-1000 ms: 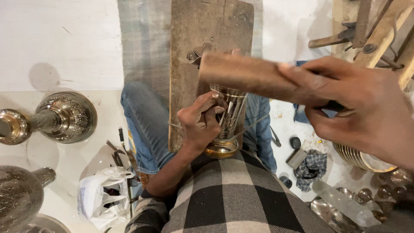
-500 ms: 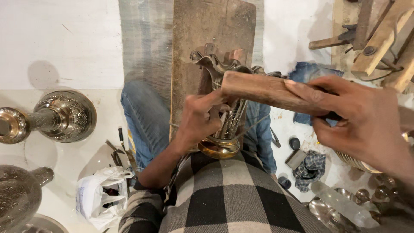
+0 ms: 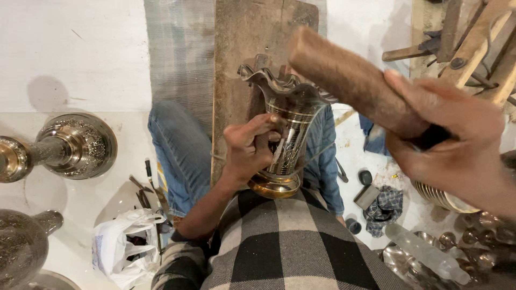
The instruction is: The person uses a wooden mallet and a metal chisel to hammer decorative patterns into a silver-colored metal vase. They repeatedly strike the chisel against the vase's surface while rotating it to work on different sections.
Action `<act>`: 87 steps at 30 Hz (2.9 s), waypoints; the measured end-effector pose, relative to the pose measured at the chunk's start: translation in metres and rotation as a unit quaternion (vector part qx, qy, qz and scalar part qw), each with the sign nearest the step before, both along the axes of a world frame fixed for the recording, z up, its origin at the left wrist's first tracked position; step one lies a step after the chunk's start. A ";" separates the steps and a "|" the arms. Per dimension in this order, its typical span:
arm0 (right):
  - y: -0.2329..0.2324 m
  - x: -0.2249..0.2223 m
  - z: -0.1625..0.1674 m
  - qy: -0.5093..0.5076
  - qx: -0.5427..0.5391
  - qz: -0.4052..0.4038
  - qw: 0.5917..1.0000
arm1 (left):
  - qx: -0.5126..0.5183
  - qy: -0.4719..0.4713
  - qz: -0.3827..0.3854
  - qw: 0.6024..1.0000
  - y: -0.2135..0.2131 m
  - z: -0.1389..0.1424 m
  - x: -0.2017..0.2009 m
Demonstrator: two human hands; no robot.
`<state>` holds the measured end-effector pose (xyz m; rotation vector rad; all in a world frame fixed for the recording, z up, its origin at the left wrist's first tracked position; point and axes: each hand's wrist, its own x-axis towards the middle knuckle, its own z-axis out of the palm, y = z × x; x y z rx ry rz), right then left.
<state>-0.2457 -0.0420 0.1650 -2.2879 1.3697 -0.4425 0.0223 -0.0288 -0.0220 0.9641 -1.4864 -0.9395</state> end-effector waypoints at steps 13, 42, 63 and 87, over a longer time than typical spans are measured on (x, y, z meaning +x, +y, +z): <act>-0.052 0.110 0.066 0.343 -0.076 0.132 0.927 | 0.087 0.116 0.063 0.987 0.015 0.014 -0.008; 0.095 0.019 -0.161 -0.352 -0.032 -0.338 0.872 | 0.040 0.053 0.060 0.996 0.027 0.019 -0.020; -0.031 0.033 0.018 0.302 -0.059 0.153 0.939 | 0.037 -0.027 0.091 0.995 0.039 0.011 -0.028; 0.122 -0.009 -0.225 -0.539 0.097 -0.309 0.777 | -0.007 -0.081 0.070 0.994 0.031 0.031 -0.054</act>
